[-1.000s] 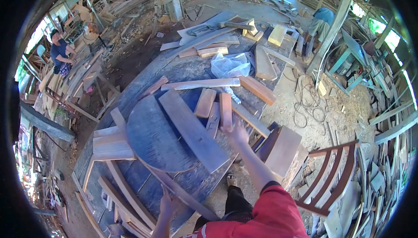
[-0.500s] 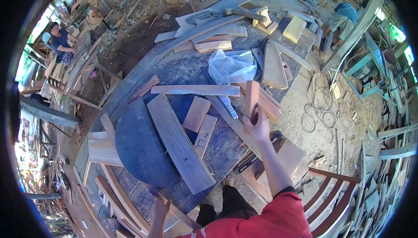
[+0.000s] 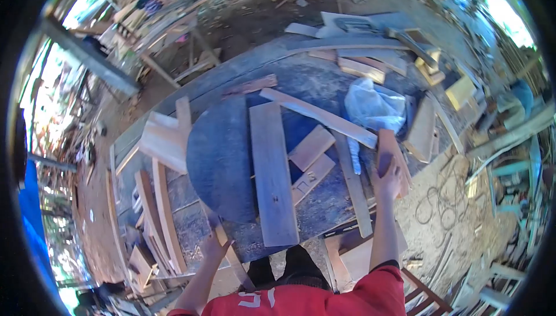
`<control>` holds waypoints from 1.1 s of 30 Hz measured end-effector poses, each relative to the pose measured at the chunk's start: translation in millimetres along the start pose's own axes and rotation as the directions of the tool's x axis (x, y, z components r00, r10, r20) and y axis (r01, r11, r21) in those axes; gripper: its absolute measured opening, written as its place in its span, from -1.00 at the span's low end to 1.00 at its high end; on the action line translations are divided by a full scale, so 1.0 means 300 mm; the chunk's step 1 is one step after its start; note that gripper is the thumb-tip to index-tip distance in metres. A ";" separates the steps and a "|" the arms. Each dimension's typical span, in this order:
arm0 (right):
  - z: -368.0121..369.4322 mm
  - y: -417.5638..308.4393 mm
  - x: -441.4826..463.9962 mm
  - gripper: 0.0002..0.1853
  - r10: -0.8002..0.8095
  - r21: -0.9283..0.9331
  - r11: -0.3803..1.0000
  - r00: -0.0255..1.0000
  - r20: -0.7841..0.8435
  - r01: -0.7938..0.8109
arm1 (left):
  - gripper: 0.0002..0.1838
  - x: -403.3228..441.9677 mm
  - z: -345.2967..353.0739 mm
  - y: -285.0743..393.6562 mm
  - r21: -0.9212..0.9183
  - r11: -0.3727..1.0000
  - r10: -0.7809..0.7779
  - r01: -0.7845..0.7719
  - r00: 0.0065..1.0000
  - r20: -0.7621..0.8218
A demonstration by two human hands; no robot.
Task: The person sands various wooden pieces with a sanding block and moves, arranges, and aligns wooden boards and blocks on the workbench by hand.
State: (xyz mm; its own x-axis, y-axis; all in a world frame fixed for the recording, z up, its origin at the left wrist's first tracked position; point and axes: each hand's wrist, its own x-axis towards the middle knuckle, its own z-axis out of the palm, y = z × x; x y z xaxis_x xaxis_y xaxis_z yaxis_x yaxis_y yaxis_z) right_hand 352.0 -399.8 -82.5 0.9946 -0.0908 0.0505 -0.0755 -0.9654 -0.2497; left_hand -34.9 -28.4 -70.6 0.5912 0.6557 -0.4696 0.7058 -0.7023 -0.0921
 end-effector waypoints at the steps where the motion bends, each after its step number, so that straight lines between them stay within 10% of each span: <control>1: 0.013 -0.006 0.003 -0.20 -0.008 -0.035 0.999 0.999 -0.035 0.007 | 0.20 -0.013 -0.019 0.015 -0.031 1.000 -0.002 0.002 1.000 -0.002; 8: -0.006 -0.159 -0.116 -0.29 -0.230 -0.056 0.973 0.951 -0.208 0.223 | 0.19 0.012 0.004 0.031 -0.193 0.980 -0.051 0.056 0.998 0.033; 10: -0.034 -0.293 -0.249 -0.27 -0.376 0.324 0.865 0.923 -0.086 0.383 | 0.18 0.016 0.011 0.029 -0.219 0.971 -0.080 0.091 0.995 0.058; 15: -0.009 -0.580 -0.616 0.01 -0.655 0.465 0.741 0.676 0.338 0.486 | 0.18 0.021 0.078 0.000 -0.417 0.908 -0.054 0.036 0.998 -0.032; 23: 0.040 -0.665 -0.713 0.20 -0.498 0.086 0.857 0.772 0.396 0.509 | 0.13 0.004 0.053 -0.030 -0.408 0.913 -0.002 -0.020 0.999 -0.053; 33: 0.018 -0.735 -0.721 0.12 -0.512 0.125 0.857 0.804 0.301 0.499 | 0.03 0.006 0.069 -0.037 -0.433 0.897 0.052 -0.086 0.995 -0.088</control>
State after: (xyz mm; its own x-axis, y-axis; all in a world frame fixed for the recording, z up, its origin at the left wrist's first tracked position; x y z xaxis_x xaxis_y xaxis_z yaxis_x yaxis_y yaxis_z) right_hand 153.8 -166.1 -43.5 0.8603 0.4949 -0.1226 0.4406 -0.8426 -0.3096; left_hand -49.7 -25.3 -88.6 0.6595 0.6400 -0.3942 0.7516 -0.5663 0.3381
